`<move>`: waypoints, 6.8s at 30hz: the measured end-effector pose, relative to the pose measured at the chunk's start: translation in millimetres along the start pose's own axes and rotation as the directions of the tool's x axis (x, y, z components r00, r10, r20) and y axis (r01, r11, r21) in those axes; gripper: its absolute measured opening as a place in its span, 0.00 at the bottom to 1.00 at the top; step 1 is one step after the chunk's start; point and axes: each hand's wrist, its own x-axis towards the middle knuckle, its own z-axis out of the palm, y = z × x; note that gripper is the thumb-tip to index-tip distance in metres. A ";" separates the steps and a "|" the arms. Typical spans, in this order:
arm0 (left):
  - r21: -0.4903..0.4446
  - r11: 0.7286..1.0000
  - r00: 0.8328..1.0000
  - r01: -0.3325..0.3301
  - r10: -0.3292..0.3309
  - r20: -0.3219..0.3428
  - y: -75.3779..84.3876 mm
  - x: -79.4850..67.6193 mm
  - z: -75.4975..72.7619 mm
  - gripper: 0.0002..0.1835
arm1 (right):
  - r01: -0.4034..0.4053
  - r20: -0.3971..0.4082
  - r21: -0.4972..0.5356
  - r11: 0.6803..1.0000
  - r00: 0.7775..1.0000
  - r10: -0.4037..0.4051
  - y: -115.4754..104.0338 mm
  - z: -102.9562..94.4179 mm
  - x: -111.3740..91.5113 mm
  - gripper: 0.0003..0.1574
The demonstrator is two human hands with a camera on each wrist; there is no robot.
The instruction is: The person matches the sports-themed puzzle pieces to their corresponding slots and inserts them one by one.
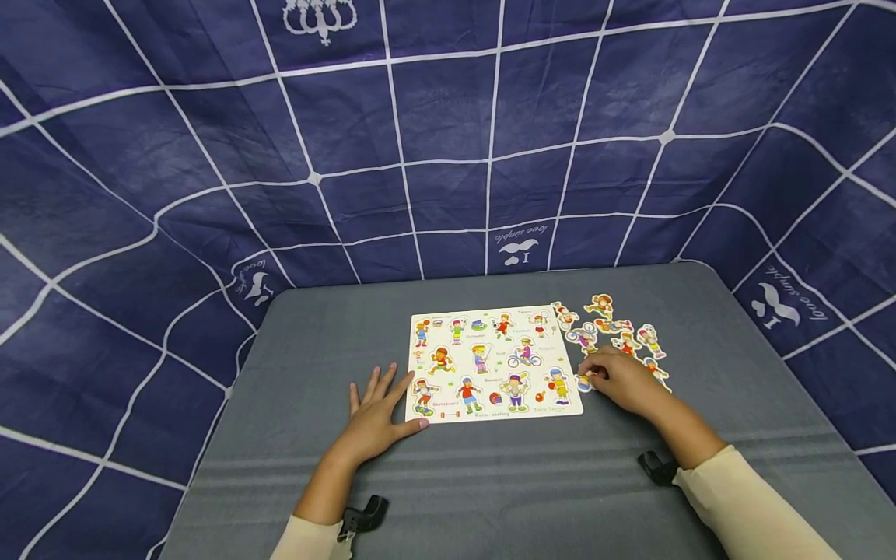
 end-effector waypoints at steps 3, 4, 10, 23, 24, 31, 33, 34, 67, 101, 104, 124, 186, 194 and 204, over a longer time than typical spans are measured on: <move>-0.002 1.000 1.000 0.000 0.000 0.007 0.7 0.2 0.0 0.51 | -0.009 0.010 0.004 1.000 1.000 0.009 0.4 -0.4 -0.2 0.11; -0.001 1.000 1.000 0.001 -0.001 0.009 0.7 0.3 -0.1 0.51 | -0.007 0.011 0.002 1.000 1.000 0.007 0.5 -0.5 -0.3 0.11; -0.003 1.000 1.000 0.006 -0.006 0.010 0.3 0.7 -0.4 0.52 | -0.003 0.013 0.007 1.000 1.000 0.003 -0.5 -1.2 -1.6 0.10; -0.010 1.000 1.000 -0.006 0.006 0.006 -2.3 0.7 0.9 0.52 | 0.038 -0.078 0.018 0.999 0.996 -0.037 -10.6 -8.2 -4.4 0.09; -0.012 1.000 1.000 -0.004 0.004 0.009 -2.4 0.8 0.9 0.52 | 0.041 -0.083 0.020 0.999 0.996 -0.039 -11.8 -7.9 -4.1 0.08; -0.017 1.000 1.000 -0.005 0.005 0.002 -2.5 0.3 1.4 0.52 | -0.016 -0.090 0.068 0.998 0.996 0.022 -22.4 -3.4 -0.7 0.05; -0.016 1.000 1.000 -0.008 0.008 0.001 -2.3 0.0 1.2 0.52 | -0.039 -0.093 0.082 0.996 0.995 0.046 -24.5 -0.7 0.2 0.06; -0.014 1.000 1.000 -0.009 0.009 0.000 -2.1 -0.2 1.2 0.52 | -0.052 -0.093 0.088 0.995 0.994 0.060 -25.5 0.5 0.5 0.07; -0.013 1.000 1.000 -0.004 0.004 0.015 0.8 1.8 -3.6 0.52 | -0.159 0.086 0.117 0.980 0.985 0.149 -39.8 22.2 8.6 0.05; -0.019 1.000 1.000 0.003 -0.002 0.013 0.6 -0.7 -0.8 0.51 | -0.213 -0.068 0.346 0.913 0.965 0.252 -28.6 23.0 -2.4 0.08; -0.019 1.000 1.000 0.005 -0.005 0.018 0.6 -0.6 -0.8 0.51 | -0.232 -0.106 0.369 0.900 0.951 0.289 -23.5 19.0 -4.0 0.11; -0.012 1.000 1.000 0.004 -0.004 0.015 0.5 0.2 -2.1 0.52 | -0.170 -0.216 0.379 0.909 0.940 0.266 16.4 -14.2 -14.2 0.12; 0.007 1.000 1.000 0.008 -0.008 0.006 0.2 1.3 0.3 0.52 | -0.008 -0.152 0.060 0.998 0.988 0.017 -6.0 -18.7 12.6 0.07; 0.013 1.000 1.000 0.007 -0.007 0.007 -0.4 2.3 0.1 0.52 | -0.054 -0.109 0.064 0.996 0.992 0.060 -20.2 -10.4 25.0 0.05; 0.006 1.000 1.000 0.005 -0.005 0.012 -0.8 2.6 1.9 0.52 | -0.027 -0.072 0.109 0.994 0.997 0.035 -43.8 8.7 41.1 0.05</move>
